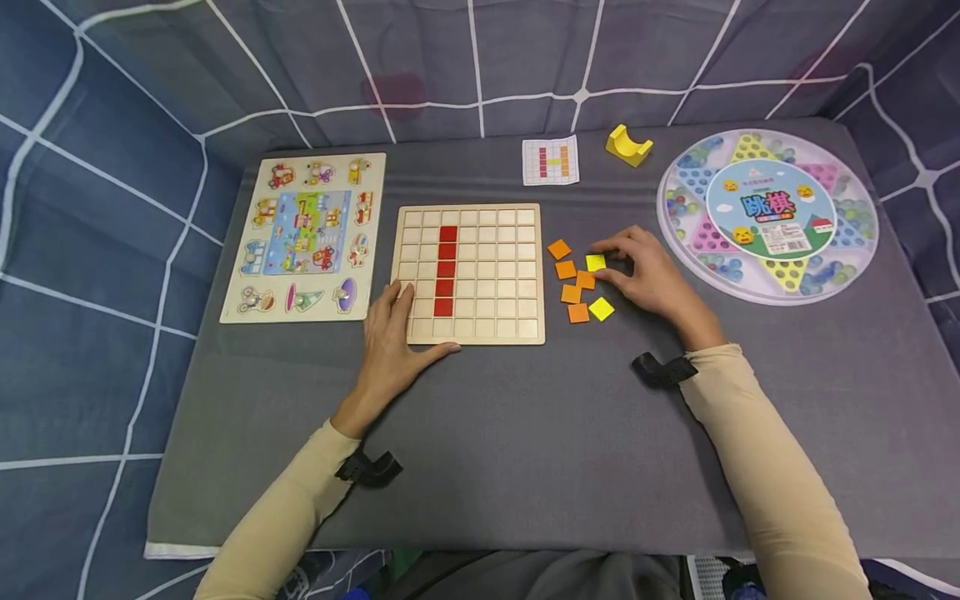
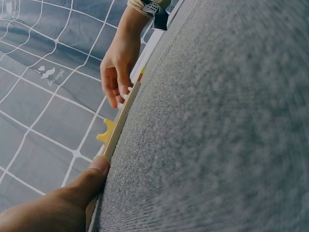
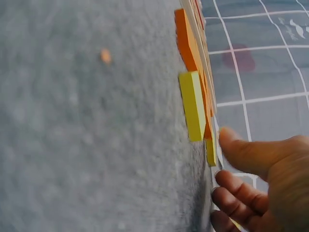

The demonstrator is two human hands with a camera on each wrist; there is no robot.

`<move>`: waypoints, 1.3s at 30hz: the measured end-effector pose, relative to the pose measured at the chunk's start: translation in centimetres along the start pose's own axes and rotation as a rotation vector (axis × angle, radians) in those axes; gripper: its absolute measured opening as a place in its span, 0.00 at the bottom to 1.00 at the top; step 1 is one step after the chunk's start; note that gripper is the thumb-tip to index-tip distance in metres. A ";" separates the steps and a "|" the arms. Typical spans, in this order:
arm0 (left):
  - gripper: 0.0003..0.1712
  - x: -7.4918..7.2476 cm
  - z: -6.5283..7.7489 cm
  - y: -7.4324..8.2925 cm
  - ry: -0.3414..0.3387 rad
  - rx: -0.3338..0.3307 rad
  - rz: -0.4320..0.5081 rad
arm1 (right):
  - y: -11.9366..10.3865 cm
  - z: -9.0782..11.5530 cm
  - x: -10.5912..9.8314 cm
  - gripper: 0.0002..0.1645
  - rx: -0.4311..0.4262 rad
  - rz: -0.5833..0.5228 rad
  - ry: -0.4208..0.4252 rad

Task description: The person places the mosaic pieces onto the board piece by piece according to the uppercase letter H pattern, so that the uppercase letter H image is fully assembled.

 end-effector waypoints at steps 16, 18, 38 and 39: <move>0.64 0.0 0.0 0.2 0.008 0.021 0.012 | 0.8 -0.2 -0.2 0.18 -0.008 0.007 -0.017; 0.64 0.0 -0.1 0.2 0.007 0.020 0.015 | 0.8 -0.1 -0.2 0.18 -0.008 0.005 -0.015; 0.64 -0.1 -0.1 0.2 0.013 0.018 0.012 | 1.0 -0.3 0.0 0.18 -0.021 0.003 -0.013; 0.64 -0.1 -0.1 0.2 0.013 0.017 0.011 | 0.9 -0.3 0.0 0.18 -0.022 0.003 -0.013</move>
Point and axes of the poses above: each hand's wrist, its own z-axis away from the middle knuckle, its own x-axis out of the palm, y = z × x, the point moved 2 cm from there along -z, towards the middle knuckle, and after that the axes turned 2 degrees about z, right-handed, at the moved point
